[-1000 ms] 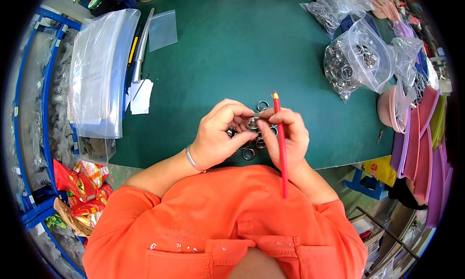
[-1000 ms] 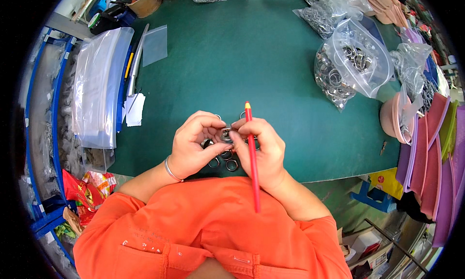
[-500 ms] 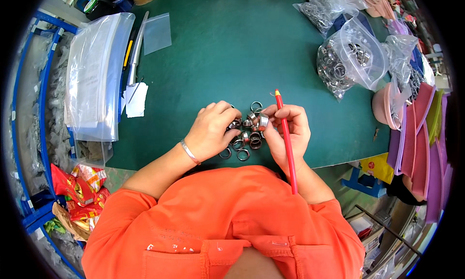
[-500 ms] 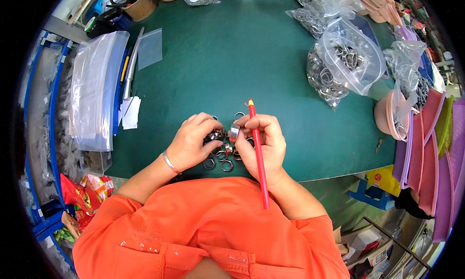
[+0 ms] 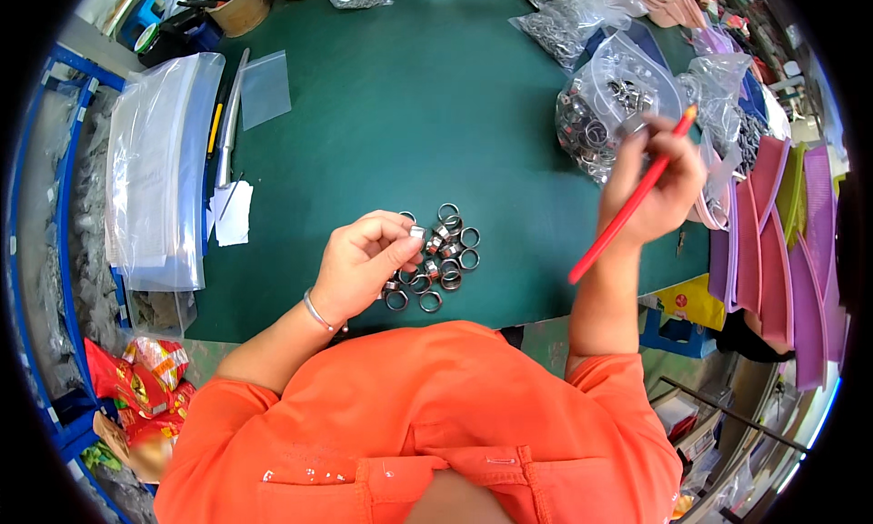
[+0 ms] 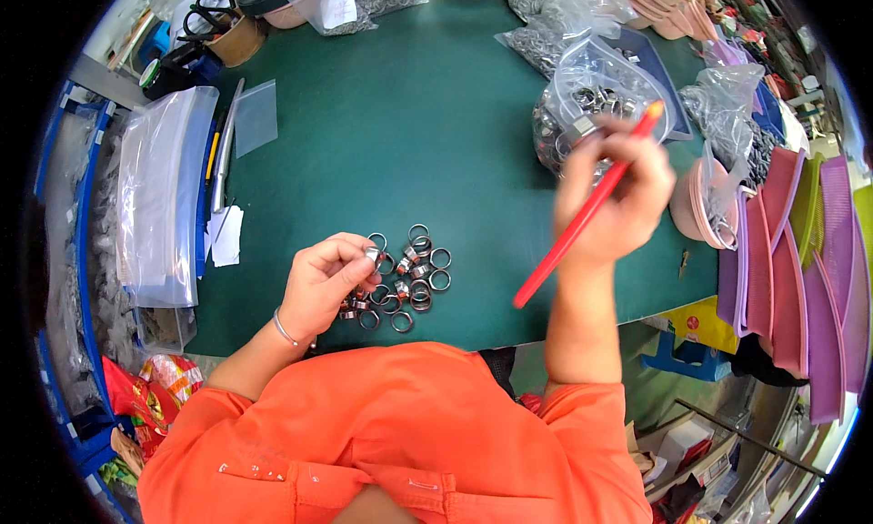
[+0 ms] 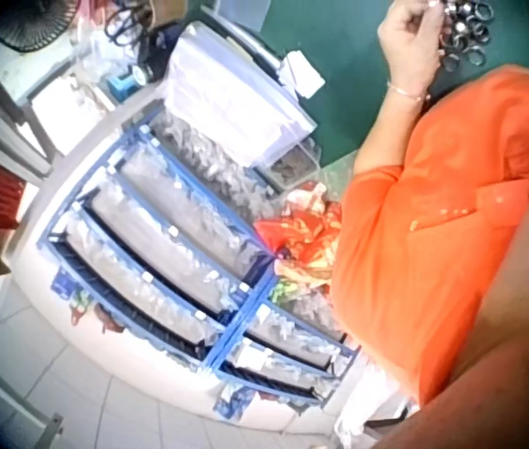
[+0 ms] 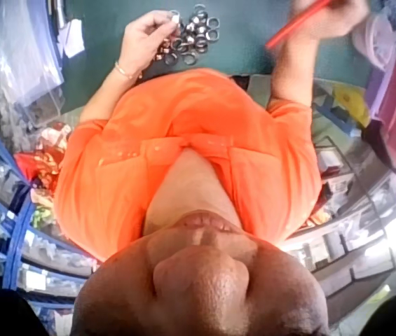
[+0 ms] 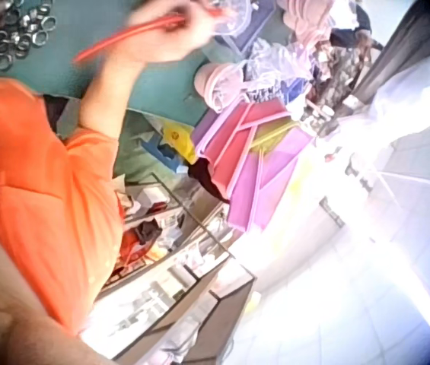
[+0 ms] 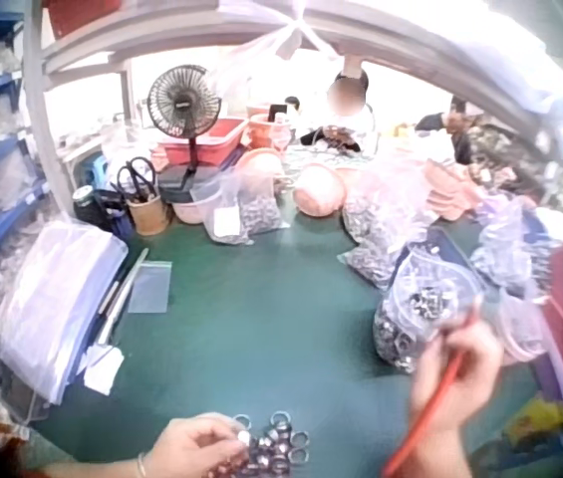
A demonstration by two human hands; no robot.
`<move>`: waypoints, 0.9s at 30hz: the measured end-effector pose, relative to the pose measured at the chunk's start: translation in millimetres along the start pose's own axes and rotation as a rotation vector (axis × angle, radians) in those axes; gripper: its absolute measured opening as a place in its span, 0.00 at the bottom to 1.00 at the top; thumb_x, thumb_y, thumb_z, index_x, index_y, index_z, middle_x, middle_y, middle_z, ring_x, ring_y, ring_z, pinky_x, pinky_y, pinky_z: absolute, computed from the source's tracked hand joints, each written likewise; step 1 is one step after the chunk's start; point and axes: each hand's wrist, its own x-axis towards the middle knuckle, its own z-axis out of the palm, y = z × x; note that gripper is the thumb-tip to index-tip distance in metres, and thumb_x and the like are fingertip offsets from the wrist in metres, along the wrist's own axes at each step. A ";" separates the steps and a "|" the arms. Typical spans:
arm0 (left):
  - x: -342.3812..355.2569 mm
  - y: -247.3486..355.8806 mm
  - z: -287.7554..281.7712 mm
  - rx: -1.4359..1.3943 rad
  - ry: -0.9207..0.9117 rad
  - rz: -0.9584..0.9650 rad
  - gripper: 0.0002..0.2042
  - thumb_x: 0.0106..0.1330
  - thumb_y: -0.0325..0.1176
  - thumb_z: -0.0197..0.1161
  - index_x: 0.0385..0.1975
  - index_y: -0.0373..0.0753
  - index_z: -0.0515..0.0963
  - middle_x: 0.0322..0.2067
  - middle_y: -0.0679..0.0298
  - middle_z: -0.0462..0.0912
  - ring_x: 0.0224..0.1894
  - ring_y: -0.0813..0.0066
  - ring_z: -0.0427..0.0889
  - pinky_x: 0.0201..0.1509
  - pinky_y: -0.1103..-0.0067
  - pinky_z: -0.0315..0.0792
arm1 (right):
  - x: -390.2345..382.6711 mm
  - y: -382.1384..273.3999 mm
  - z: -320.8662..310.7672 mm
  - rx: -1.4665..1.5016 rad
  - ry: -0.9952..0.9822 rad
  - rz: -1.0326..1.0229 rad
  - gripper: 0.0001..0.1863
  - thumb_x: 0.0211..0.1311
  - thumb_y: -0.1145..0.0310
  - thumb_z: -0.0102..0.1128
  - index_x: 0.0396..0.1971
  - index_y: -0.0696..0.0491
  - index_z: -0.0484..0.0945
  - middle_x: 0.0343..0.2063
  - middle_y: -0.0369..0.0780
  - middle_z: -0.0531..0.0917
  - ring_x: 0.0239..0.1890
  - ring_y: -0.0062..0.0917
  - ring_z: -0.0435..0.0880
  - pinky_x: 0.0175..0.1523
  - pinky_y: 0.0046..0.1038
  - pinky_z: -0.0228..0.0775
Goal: The person uses a red cleaning tool to wipe the inner surface of several metal rings one at a time, picking them up from a pile and returning them to the table.
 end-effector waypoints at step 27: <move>-1.7 -4.8 10.9 -0.142 -0.077 0.119 0.17 0.57 0.15 0.64 0.47 0.26 0.73 0.41 0.60 0.76 0.43 0.72 0.81 0.49 0.78 0.78 | -94.9 -88.7 8.1 0.437 -0.619 0.491 0.15 0.47 0.86 0.64 0.37 0.59 0.75 0.33 0.44 0.82 0.35 0.33 0.81 0.42 0.30 0.73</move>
